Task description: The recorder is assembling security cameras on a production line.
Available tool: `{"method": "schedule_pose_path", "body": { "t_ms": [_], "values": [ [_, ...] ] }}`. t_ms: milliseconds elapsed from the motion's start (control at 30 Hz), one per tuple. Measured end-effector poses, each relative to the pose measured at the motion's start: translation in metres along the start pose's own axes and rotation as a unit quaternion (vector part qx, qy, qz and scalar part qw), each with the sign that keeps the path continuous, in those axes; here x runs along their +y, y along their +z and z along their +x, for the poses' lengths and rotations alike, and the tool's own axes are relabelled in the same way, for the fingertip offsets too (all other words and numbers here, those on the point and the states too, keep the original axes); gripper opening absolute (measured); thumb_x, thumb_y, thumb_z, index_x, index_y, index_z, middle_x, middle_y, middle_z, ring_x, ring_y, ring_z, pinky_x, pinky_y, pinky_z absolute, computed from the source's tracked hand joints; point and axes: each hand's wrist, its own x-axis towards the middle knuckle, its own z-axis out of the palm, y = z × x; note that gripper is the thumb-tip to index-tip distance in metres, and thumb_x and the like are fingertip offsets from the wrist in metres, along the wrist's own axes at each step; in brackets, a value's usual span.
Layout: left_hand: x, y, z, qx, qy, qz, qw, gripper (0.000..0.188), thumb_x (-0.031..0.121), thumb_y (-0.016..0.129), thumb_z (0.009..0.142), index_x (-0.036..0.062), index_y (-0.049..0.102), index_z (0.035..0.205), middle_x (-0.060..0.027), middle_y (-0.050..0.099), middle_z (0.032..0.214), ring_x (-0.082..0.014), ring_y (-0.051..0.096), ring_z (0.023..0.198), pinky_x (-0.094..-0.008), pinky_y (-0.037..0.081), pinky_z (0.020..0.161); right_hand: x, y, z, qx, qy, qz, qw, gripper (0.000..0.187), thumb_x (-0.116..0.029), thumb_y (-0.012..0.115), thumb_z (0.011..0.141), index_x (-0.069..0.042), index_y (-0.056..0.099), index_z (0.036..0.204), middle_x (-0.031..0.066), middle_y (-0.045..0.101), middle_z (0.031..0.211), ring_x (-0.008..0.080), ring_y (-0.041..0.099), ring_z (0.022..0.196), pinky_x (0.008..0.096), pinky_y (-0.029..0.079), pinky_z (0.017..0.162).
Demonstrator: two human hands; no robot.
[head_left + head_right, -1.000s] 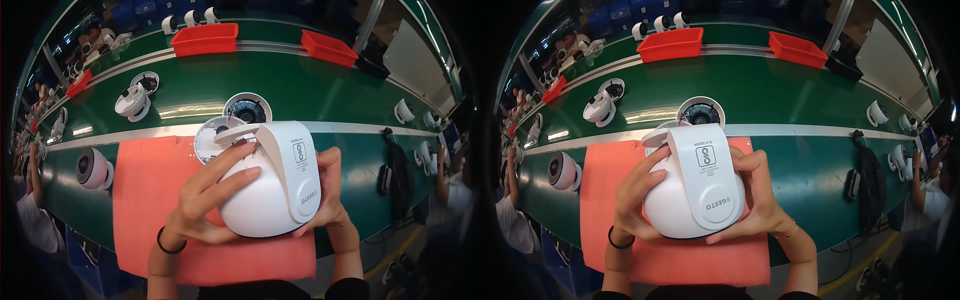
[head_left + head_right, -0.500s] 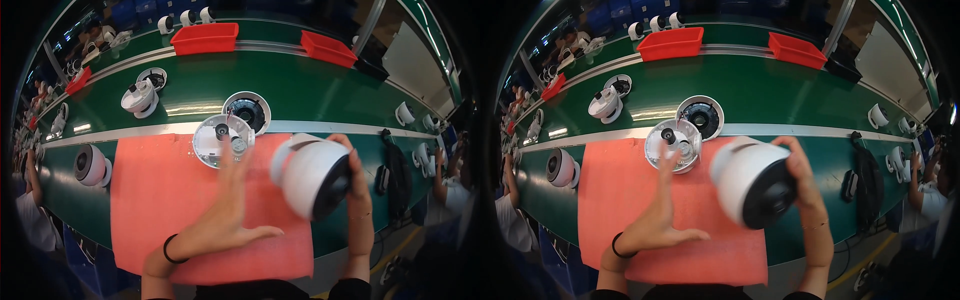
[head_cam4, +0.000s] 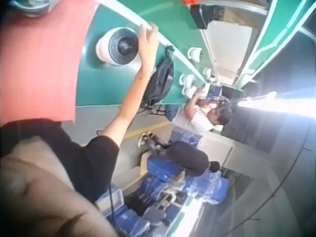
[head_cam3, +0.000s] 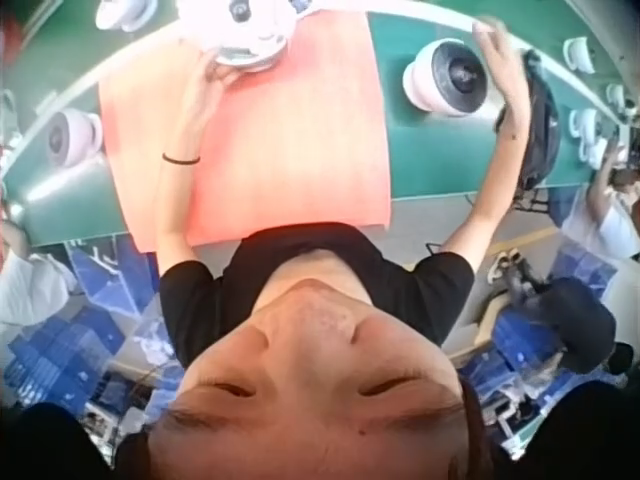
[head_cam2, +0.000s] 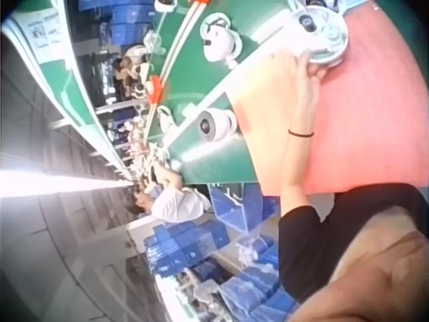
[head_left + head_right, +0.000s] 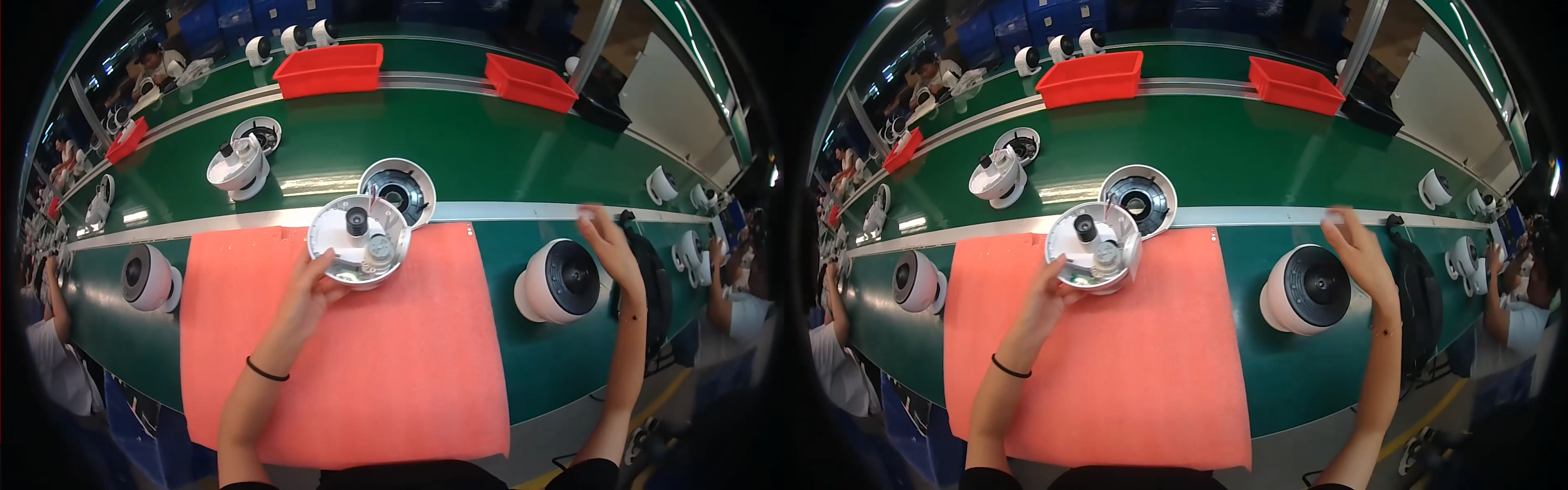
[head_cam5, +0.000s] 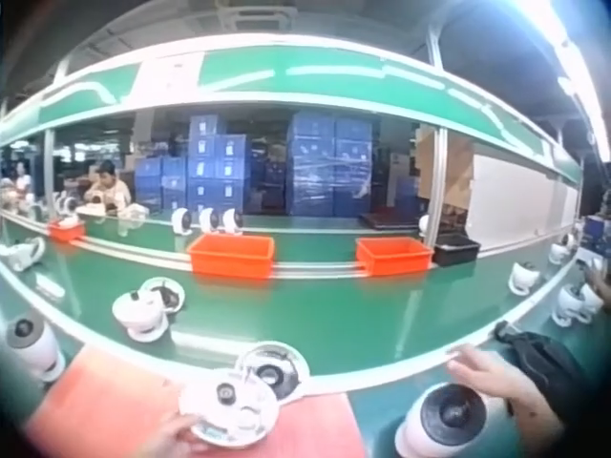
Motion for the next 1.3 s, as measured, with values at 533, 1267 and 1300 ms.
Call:
{"method": "schedule_pose_path", "body": {
  "t_ms": [533, 1267, 1300],
  "values": [
    [0.035, -0.012, -0.040, -0.050, 0.067, -0.059, 0.995, 0.044, 0.030, 0.041, 0.089, -0.0028, 0.048, 0.117, -0.0143, 0.056, 0.113, -0.0225, 0.056, 0.102, -0.0340, 0.046, 0.087, -0.055, 0.097, -0.012, 0.194, -0.582, -0.202, 0.764, 0.039, -0.001, 0.071, 0.055, -0.018, 0.062, 0.089, 0.0138, 0.041, 0.115, 0.0389, 0.033, 0.114, 0.0561, 0.038, 0.093],
    [0.023, 0.008, -0.070, -0.279, 0.396, 0.550, 0.680, 0.023, 0.018, 0.065, 0.070, 0.0067, 0.065, 0.090, -0.0127, 0.061, 0.104, -0.0342, 0.057, 0.098, -0.0421, 0.047, 0.079, -0.094, 0.136, -0.111, -0.441, -0.277, 0.251, 0.816, 0.049, -0.019, 0.072, 0.072, 0.001, 0.050, 0.111, 0.0128, 0.061, 0.090, 0.0228, 0.064, 0.072, 0.0285, 0.053, 0.062],
    [0.026, -0.005, -0.084, -0.243, 0.399, 0.563, 0.682, 0.020, 0.012, 0.065, 0.067, 0.0052, 0.066, 0.085, -0.0151, 0.059, 0.109, -0.0385, 0.055, 0.100, -0.0453, 0.047, 0.079, -0.097, 0.135, -0.109, -0.444, -0.261, 0.245, 0.821, 0.049, -0.019, 0.073, 0.073, 0.001, 0.049, 0.110, 0.0132, 0.061, 0.090, 0.0219, 0.064, 0.071, 0.0282, 0.053, 0.061]
  ]
}}
